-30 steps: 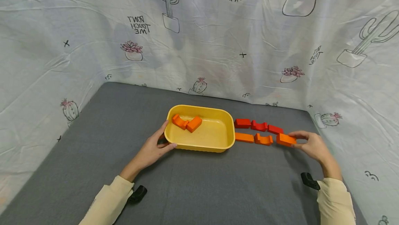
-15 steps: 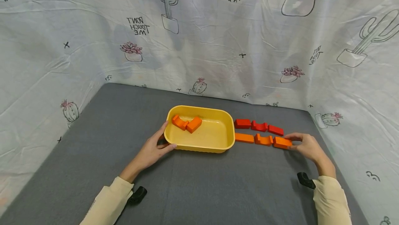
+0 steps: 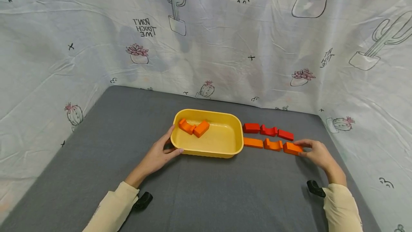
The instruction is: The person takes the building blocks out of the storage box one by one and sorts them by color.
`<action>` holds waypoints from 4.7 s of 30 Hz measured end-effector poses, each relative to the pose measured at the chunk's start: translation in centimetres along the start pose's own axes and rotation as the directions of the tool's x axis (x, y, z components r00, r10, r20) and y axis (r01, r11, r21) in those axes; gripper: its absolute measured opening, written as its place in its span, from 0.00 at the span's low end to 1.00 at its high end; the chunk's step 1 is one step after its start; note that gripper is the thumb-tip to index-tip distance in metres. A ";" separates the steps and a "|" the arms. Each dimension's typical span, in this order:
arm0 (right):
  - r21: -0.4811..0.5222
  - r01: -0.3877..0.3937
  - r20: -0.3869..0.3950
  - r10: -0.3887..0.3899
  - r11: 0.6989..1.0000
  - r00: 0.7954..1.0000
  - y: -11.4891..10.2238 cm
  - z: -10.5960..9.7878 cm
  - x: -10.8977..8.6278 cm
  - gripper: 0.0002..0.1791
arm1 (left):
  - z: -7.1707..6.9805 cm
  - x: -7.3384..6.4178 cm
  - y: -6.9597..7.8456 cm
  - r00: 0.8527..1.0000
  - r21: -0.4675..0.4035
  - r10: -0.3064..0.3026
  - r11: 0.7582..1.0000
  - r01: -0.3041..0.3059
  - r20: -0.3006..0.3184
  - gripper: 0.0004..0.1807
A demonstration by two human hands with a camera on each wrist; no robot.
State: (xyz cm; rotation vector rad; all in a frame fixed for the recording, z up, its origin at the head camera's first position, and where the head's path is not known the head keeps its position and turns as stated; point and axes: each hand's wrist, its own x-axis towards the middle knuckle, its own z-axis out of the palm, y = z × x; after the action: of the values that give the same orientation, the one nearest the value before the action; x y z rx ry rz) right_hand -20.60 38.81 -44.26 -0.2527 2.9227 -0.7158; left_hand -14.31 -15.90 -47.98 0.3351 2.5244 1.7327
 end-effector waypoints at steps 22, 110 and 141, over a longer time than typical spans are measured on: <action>-0.055 0.119 -0.109 -0.124 0.991 0.986 -2.5 1.0 -0.4 0.15 | 0.1 0.1 -0.1 1.000 -0.018 0.003 1.000 -0.003 0.001 0.52; 0.254 0.391 0.140 -0.434 0.884 0.890 -25.0 10.7 9.9 0.20 | -0.1 0.0 0.0 1.000 0.012 0.012 1.000 -0.012 0.008 0.53; 0.048 0.436 0.159 -0.438 0.899 0.885 -26.3 13.5 9.4 0.19 | 0.1 -0.3 -0.1 1.000 0.004 -0.001 1.000 0.001 0.017 0.52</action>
State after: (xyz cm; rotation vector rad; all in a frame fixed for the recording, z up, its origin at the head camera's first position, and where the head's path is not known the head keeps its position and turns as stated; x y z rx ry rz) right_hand -24.24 8.01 -44.57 -0.9471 2.7194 -0.7197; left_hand -14.03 -15.91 -48.08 0.3475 2.5168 1.7169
